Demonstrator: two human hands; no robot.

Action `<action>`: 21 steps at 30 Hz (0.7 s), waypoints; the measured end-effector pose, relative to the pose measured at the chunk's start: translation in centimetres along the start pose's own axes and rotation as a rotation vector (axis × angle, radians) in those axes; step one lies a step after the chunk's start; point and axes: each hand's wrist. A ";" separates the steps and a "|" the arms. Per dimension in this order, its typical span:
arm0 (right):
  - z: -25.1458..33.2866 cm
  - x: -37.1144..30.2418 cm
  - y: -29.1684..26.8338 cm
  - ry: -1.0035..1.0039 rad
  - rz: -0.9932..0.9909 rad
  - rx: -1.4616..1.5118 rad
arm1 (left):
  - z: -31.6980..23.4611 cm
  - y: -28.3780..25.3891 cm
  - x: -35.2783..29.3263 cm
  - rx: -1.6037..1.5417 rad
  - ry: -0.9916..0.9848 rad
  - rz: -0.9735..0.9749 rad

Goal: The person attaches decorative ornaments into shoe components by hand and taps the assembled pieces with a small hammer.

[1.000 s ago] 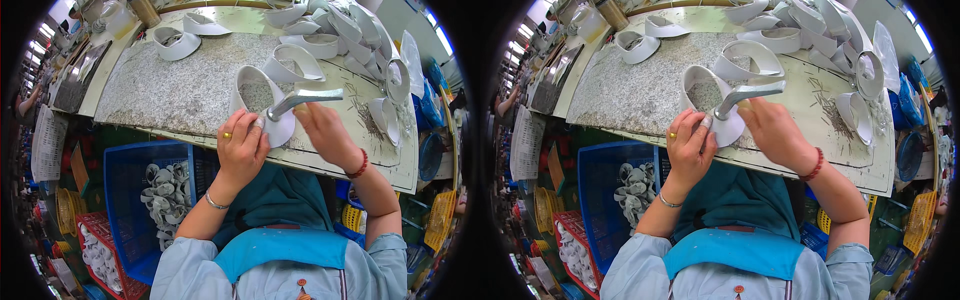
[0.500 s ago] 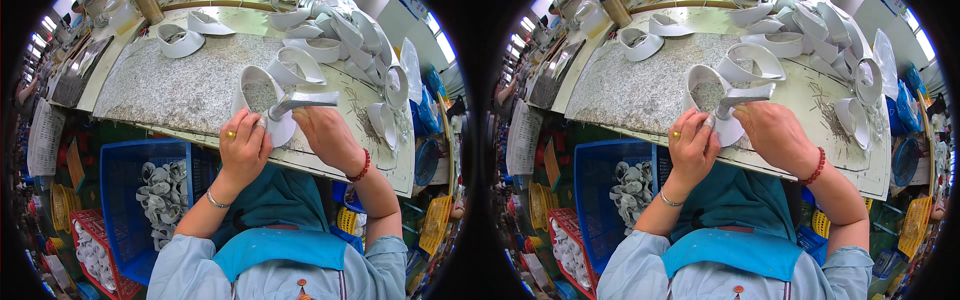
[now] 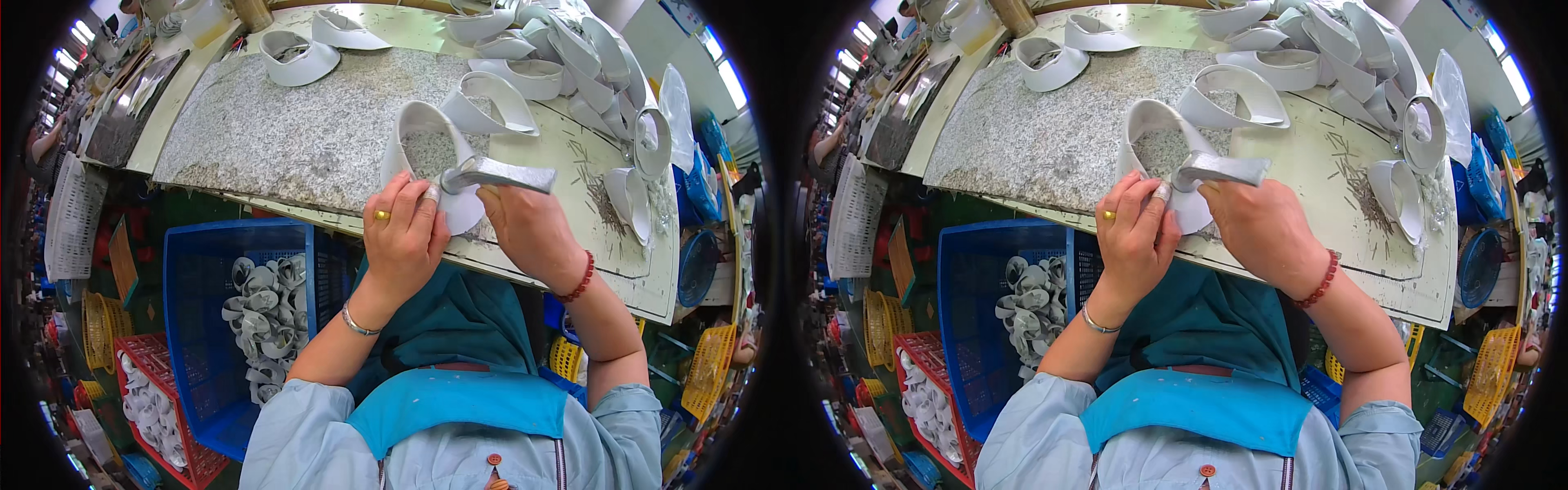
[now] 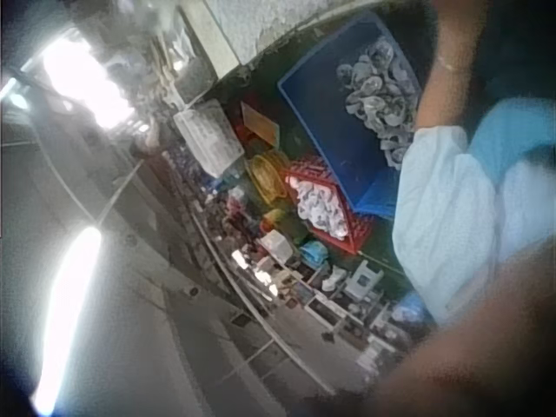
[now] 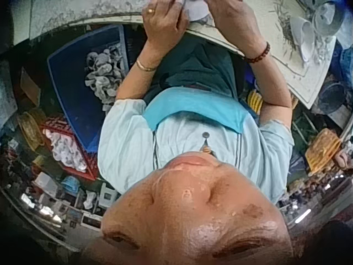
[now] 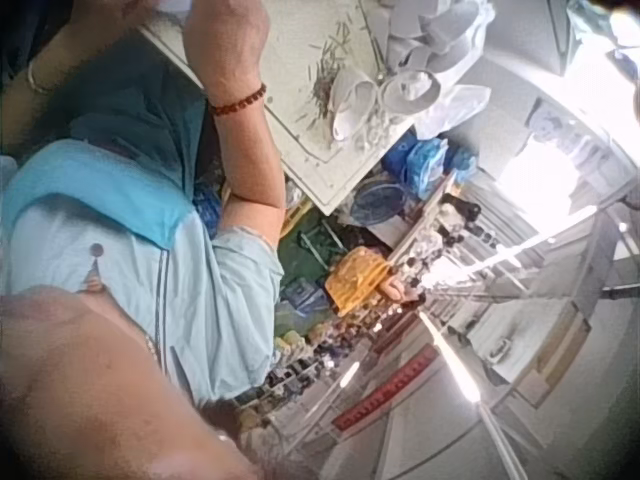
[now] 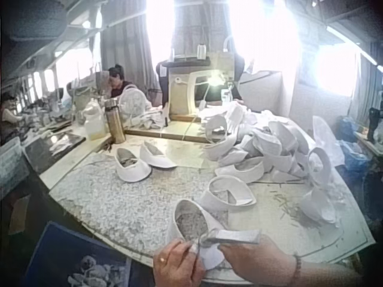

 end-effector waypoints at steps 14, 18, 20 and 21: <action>-1.5 0.5 -0.2 -0.040 0.085 0.035 | 0.1 -0.2 0.4 0.095 0.028 0.050; -1.1 -0.1 -0.3 0.067 0.069 0.103 | -0.1 0.2 0.7 0.187 0.092 0.086; -0.4 -0.2 -0.4 0.035 0.061 0.117 | -0.3 -0.4 0.8 0.181 0.158 0.110; -0.4 -0.3 -0.4 0.043 0.049 0.105 | -0.3 -0.5 0.7 0.197 0.153 0.112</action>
Point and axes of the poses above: each hand's wrist, its own x-axis towards the middle knuckle, its own y-axis out of the palm, z = x × y, and after that the axes turned 9 degrees about y, right-handed
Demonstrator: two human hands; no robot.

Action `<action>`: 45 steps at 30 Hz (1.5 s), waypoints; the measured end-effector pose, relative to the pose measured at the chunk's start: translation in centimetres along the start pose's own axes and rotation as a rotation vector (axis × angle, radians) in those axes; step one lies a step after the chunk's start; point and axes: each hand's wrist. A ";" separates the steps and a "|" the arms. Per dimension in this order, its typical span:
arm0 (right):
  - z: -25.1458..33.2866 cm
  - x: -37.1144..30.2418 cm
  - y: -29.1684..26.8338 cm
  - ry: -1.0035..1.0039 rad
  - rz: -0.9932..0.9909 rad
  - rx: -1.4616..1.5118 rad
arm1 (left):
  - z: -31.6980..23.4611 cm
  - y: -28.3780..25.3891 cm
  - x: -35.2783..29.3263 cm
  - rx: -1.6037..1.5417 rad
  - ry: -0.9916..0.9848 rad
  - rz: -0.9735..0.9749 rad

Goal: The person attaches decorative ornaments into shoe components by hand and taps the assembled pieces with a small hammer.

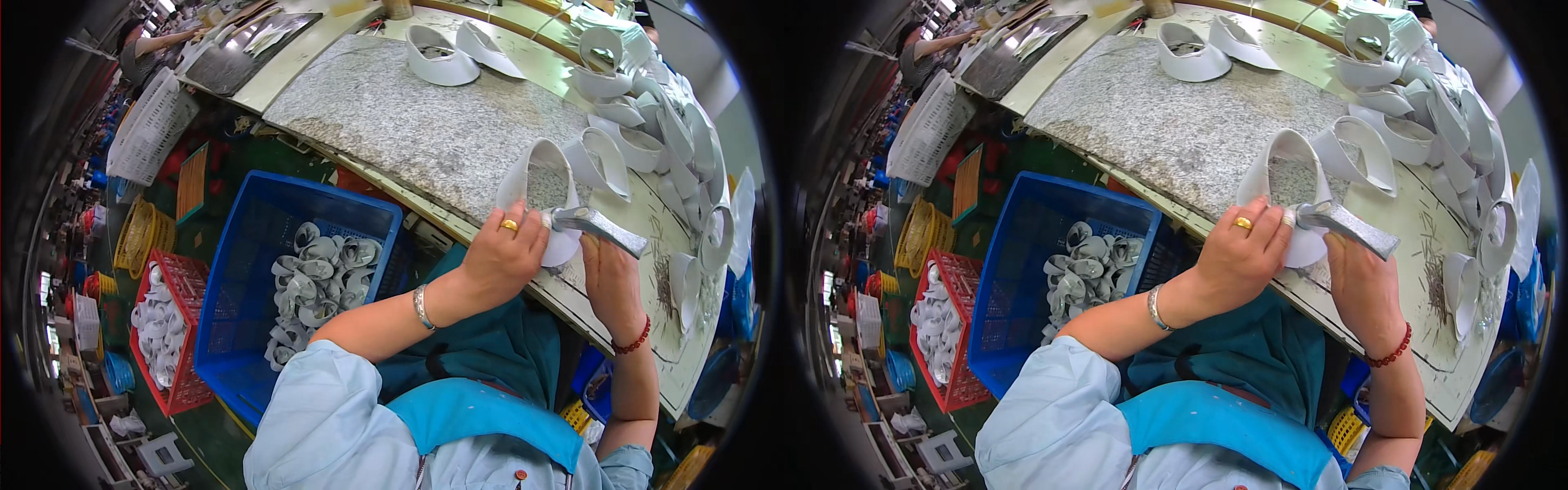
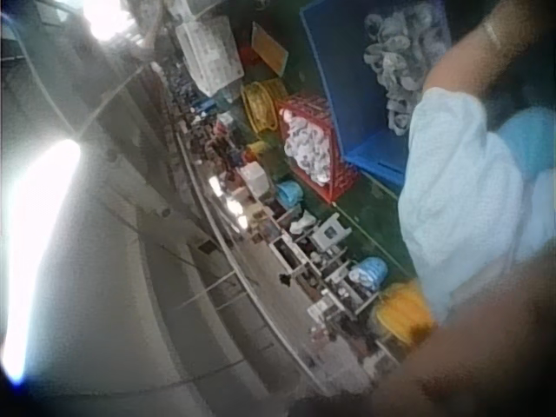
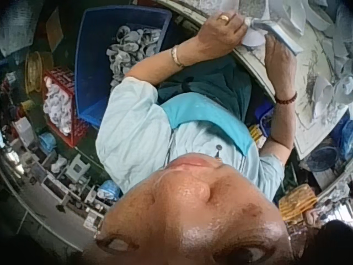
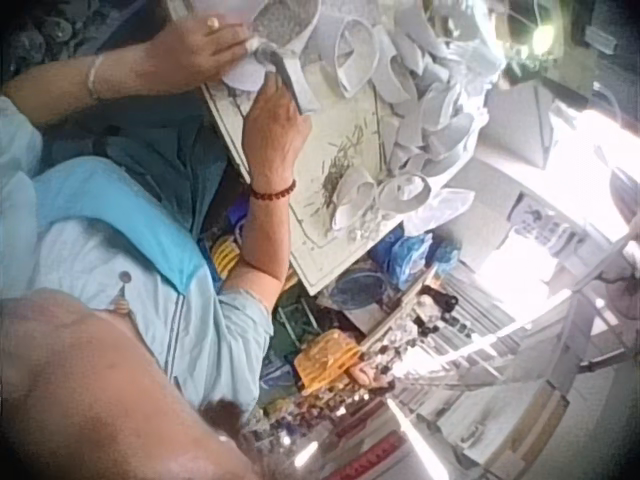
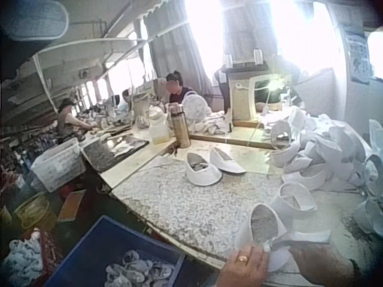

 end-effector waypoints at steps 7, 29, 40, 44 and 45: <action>-1.3 -0.1 -0.4 0.053 -0.042 0.036 | 0.4 -0.6 0.9 0.113 0.109 0.117; -0.4 1.0 -0.3 -0.172 -0.095 -0.103 | 1.4 -0.4 0.4 -0.179 -0.071 -0.124; 0.0 1.3 -0.5 -0.100 0.021 0.025 | 2.3 -0.4 0.9 -0.262 -0.083 -0.087; -1.1 0.3 -3.1 -0.091 0.134 -0.175 | 3.9 -1.2 2.1 -0.112 0.047 0.058; -1.9 -0.5 -3.3 -0.180 0.004 -0.224 | 4.8 -1.3 2.4 -0.060 0.078 0.067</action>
Point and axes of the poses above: each hand's wrist, its own x-axis towards the middle knuckle, its own y-axis out of the palm, z = x × y, and after that the axes turned 9 degrees about y, right-handed
